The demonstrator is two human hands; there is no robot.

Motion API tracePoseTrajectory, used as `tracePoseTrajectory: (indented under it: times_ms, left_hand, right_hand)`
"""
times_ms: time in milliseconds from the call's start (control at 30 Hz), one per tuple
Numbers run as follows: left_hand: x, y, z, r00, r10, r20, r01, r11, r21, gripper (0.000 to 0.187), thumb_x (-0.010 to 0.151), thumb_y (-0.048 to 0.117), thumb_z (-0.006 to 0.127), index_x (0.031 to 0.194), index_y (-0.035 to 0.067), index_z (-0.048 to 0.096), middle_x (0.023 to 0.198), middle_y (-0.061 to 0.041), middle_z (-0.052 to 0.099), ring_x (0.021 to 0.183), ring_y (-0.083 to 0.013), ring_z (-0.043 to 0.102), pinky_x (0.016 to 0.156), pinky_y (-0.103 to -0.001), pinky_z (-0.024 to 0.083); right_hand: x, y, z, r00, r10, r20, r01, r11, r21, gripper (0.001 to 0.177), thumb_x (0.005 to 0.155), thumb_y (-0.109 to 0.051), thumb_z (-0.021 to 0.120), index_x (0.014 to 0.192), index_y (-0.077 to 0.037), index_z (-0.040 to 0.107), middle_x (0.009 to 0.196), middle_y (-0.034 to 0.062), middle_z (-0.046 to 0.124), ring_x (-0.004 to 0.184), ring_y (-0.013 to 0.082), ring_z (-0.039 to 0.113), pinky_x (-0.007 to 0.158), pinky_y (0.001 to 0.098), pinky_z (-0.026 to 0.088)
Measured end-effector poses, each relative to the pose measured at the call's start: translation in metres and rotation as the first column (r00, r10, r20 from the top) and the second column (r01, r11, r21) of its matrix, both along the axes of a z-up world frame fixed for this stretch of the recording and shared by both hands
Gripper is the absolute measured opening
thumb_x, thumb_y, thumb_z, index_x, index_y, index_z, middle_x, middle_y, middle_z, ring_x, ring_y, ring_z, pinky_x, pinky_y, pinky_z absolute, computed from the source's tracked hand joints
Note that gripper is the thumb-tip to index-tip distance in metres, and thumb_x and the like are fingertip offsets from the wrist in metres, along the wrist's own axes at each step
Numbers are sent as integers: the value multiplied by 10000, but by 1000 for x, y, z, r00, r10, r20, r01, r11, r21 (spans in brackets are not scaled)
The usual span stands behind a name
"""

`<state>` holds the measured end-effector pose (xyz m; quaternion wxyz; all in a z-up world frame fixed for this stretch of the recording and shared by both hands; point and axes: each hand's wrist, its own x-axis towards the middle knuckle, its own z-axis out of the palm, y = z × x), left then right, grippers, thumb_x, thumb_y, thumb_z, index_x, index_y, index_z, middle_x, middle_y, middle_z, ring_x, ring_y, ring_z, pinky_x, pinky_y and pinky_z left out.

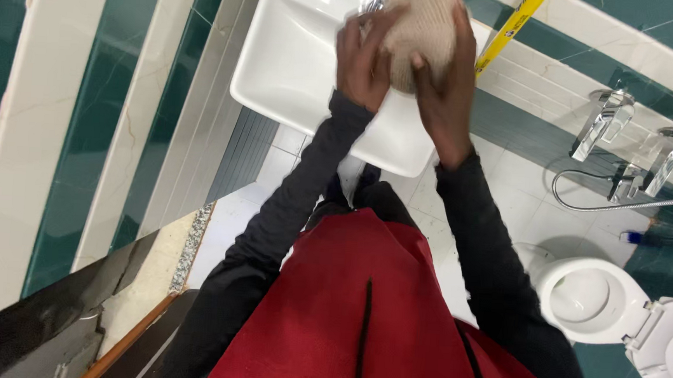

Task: The person wipes a bathroom sink faucet and multiple wall-mounted water fixtures using a cloth, moving their hands around the base and handles of each fixture.

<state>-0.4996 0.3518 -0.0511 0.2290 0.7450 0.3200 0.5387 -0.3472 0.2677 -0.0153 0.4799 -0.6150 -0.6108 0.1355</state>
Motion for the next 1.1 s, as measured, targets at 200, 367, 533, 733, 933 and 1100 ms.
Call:
tracePoseTrajectory:
  times_ms: [200, 367, 533, 733, 933, 1100]
  left_hand:
    - [4, 85, -48, 993, 21, -116, -47, 973, -227, 398, 1089, 58, 564, 1453, 210, 614, 1200, -116, 648, 1091, -292, 657, 1003, -384, 519]
    - [-26, 39, -40, 986, -164, -19, 153, 950, -271, 515, 962, -66, 513, 1439, 118, 571, 1301, -166, 640, 1189, -345, 604, 1070, -421, 490]
    - [-32, -8, -11, 963, -55, -263, -43, 934, -354, 617, 723, -115, 556, 1283, 101, 697, 1196, -173, 649, 1125, -356, 606, 1026, -421, 446]
    - [-20, -11, 10, 1000, -12, -5, 9, 930, -368, 578, 834, -94, 548, 1364, 116, 640, 1324, -132, 605, 1269, -335, 577, 1161, -416, 437]
    - [-2, 101, -45, 990, -34, -135, 31, 999, -29, 651, 825, -41, 615, 1444, 158, 578, 1406, -107, 574, 1313, -313, 547, 1157, -422, 385]
    - [-12, 102, -82, 927, -371, -48, 350, 905, -244, 743, 840, -25, 618, 1550, 73, 422, 1422, -197, 517, 1335, -383, 536, 1168, -447, 453]
  right_hand:
    - [-9, 87, -49, 1000, 14, -18, -14, 999, -42, 638, 1119, -389, 647, 1622, -138, 345, 1537, 161, 521, 1425, 318, 573, 1166, 396, 508]
    - [-12, 57, -46, 976, 105, -190, -127, 986, -107, 674, 1046, -198, 707, 1608, -102, 349, 1611, 211, 469, 1458, 349, 516, 1199, 420, 466]
    - [-16, 25, -31, 908, -15, -420, -193, 873, -448, 666, 940, -159, 783, 1513, -99, 447, 1501, 152, 581, 1385, 273, 573, 1132, 369, 476]
    - [-8, 26, -2, 973, 31, -231, -79, 977, -198, 671, 966, -222, 812, 1519, -68, 463, 1532, 177, 542, 1436, 323, 517, 1194, 425, 426]
    - [-7, 109, -25, 996, -60, -64, 53, 993, -105, 414, 1100, -336, 746, 1356, -77, 550, 1321, 128, 622, 1270, 286, 612, 1087, 405, 503]
    - [-33, 103, -30, 991, -99, -93, 103, 994, 35, 330, 1112, -270, 747, 1151, -62, 495, 1119, 147, 592, 1088, 247, 646, 955, 374, 556]
